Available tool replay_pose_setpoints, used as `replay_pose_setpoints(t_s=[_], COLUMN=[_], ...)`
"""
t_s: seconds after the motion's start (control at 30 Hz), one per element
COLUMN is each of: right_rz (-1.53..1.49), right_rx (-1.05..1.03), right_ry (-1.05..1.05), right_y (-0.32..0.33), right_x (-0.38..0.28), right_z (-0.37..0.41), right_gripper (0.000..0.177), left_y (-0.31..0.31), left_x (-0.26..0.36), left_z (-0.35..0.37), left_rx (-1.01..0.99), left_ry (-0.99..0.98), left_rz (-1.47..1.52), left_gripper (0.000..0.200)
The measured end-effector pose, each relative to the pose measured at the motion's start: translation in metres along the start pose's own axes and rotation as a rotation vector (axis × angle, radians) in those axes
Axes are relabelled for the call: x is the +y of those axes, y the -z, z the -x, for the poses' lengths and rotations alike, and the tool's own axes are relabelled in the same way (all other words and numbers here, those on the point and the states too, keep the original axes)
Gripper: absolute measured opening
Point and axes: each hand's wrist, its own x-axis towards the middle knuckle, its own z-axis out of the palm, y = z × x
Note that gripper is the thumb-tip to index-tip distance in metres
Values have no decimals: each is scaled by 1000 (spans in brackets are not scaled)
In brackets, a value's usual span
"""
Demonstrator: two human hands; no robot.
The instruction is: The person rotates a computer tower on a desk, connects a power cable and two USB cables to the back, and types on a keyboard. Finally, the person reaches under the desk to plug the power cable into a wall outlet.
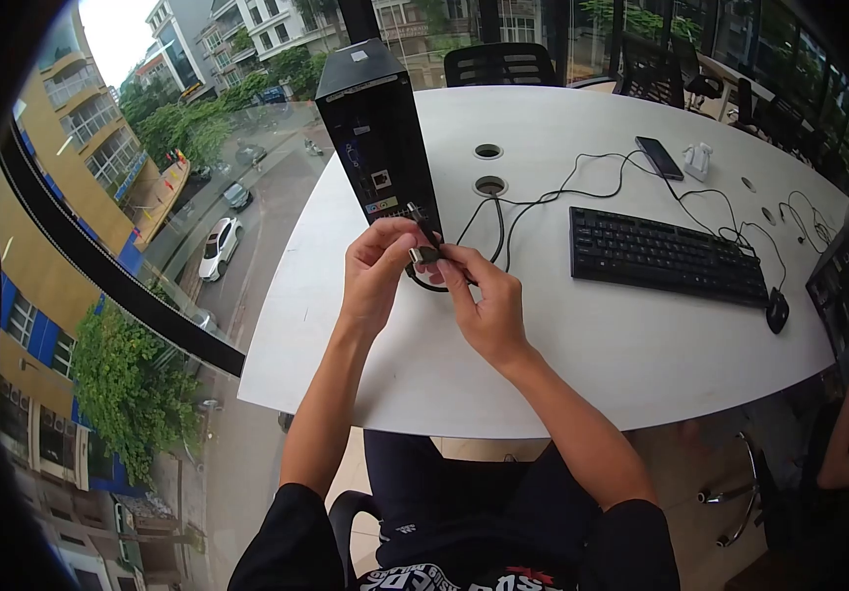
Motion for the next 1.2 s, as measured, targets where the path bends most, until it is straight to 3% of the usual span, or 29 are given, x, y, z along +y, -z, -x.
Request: replay_pose_setpoints(t_s=[0.3,0.53,0.87,1.2], right_rz=[36,-19,-110,-4], right_rx=[46,43,29,170], right_ry=[7,23,-73,-10], right_y=[2,0,5,8], right_x=[-6,-2,-1,3], right_z=[-1,0,1,-5], right_gripper=[18,19,22,23], left_y=[-17,-13,-18,-2], left_x=[6,3,11,2], left_z=[3,3,2,0], left_rx=[-42,24,-80,-53], left_ry=[-35,31,151,75], left_rz=[-165,-156,-89,-23], left_gripper=[13,12,42,32])
